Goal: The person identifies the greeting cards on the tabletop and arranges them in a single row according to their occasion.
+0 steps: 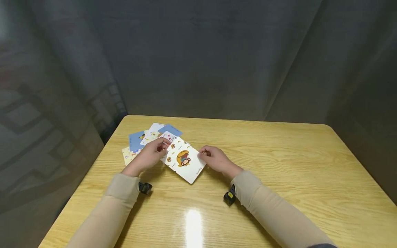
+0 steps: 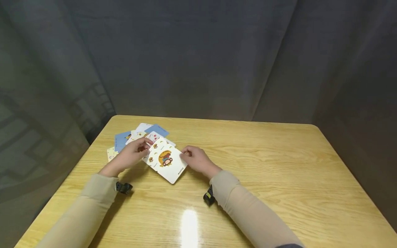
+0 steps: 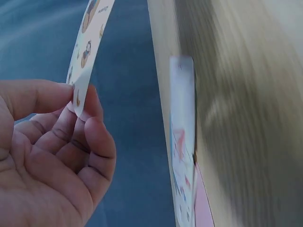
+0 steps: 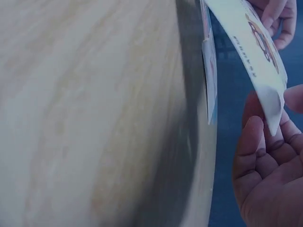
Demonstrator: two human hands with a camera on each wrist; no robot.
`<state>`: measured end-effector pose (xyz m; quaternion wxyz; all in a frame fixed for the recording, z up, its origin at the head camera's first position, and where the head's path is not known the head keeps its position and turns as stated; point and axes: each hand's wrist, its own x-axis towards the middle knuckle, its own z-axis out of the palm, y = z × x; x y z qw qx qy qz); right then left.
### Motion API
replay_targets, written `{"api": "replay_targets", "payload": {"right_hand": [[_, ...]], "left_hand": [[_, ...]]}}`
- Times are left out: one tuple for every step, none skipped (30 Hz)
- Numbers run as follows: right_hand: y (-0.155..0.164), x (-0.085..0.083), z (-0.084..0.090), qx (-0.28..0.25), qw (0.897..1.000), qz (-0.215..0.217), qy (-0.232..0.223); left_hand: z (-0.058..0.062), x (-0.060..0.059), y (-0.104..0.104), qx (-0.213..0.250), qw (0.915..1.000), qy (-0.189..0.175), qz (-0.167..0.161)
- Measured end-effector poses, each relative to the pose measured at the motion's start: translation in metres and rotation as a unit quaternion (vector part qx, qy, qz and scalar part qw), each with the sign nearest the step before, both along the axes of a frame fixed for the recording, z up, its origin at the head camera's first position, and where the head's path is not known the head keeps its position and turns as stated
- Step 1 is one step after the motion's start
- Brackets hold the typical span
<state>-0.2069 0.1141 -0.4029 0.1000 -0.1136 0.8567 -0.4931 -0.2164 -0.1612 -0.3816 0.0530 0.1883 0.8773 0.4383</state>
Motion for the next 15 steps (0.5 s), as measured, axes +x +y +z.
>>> {"api": "replay_targets", "payload": {"right_hand": [[0.000, 0.000, 0.001, 0.005, 1.000, -0.001, 0.006], [0.001, 0.000, 0.001, 0.009, 1.000, 0.000, 0.012], [0.001, 0.000, 0.002, 0.015, 1.000, 0.002, 0.017], [0.002, 0.000, 0.003, 0.018, 1.000, 0.004, 0.020], [0.004, 0.000, 0.003, 0.019, 1.000, 0.007, 0.020], [0.005, 0.000, 0.003, 0.020, 1.000, 0.009, 0.019], [0.007, 0.000, 0.004, 0.019, 1.000, 0.011, 0.017], [0.010, 0.001, 0.003, 0.016, 1.000, 0.011, 0.012], [0.012, 0.001, 0.003, 0.010, 1.000, 0.013, 0.004], [0.015, 0.002, 0.002, 0.001, 1.000, 0.013, -0.005], [0.018, 0.002, 0.001, -0.012, 1.000, 0.012, -0.018], [0.021, 0.003, 0.000, -0.026, 0.999, 0.011, -0.031], [0.024, 0.003, -0.001, -0.039, 0.998, 0.011, -0.041], [0.027, 0.003, -0.002, -0.051, 0.997, 0.008, -0.051], [0.029, 0.003, -0.003, -0.062, 0.996, 0.006, -0.059]], "left_hand": [[0.000, 0.000, 0.003, -0.004, 0.9999, 0.007, -0.008], [0.001, 0.001, 0.006, -0.006, 0.9998, 0.012, -0.014], [0.002, 0.001, 0.008, -0.008, 0.9996, 0.016, -0.020], [0.002, 0.001, 0.010, -0.009, 0.9994, 0.020, -0.026], [0.003, 0.001, 0.012, -0.012, 0.9993, 0.024, -0.028], [0.003, 0.001, 0.013, -0.013, 0.9992, 0.028, -0.027], [0.004, 0.001, 0.015, -0.013, 0.9992, 0.031, -0.023], [0.005, 0.001, 0.016, -0.012, 0.9992, 0.035, -0.018], [0.005, 0.000, 0.016, -0.011, 0.9992, 0.037, -0.010], [0.005, 0.000, 0.017, -0.007, 0.9992, 0.039, -0.002], [0.006, 0.000, 0.017, -0.003, 0.9993, 0.038, 0.007], [0.006, 0.000, 0.017, 0.002, 0.9993, 0.035, 0.014], [0.006, 0.000, 0.017, 0.008, 0.9994, 0.029, 0.018], [0.006, 0.000, 0.017, 0.011, 0.9994, 0.023, 0.021], [0.006, 0.001, 0.017, 0.014, 0.9996, 0.014, 0.021]]}}
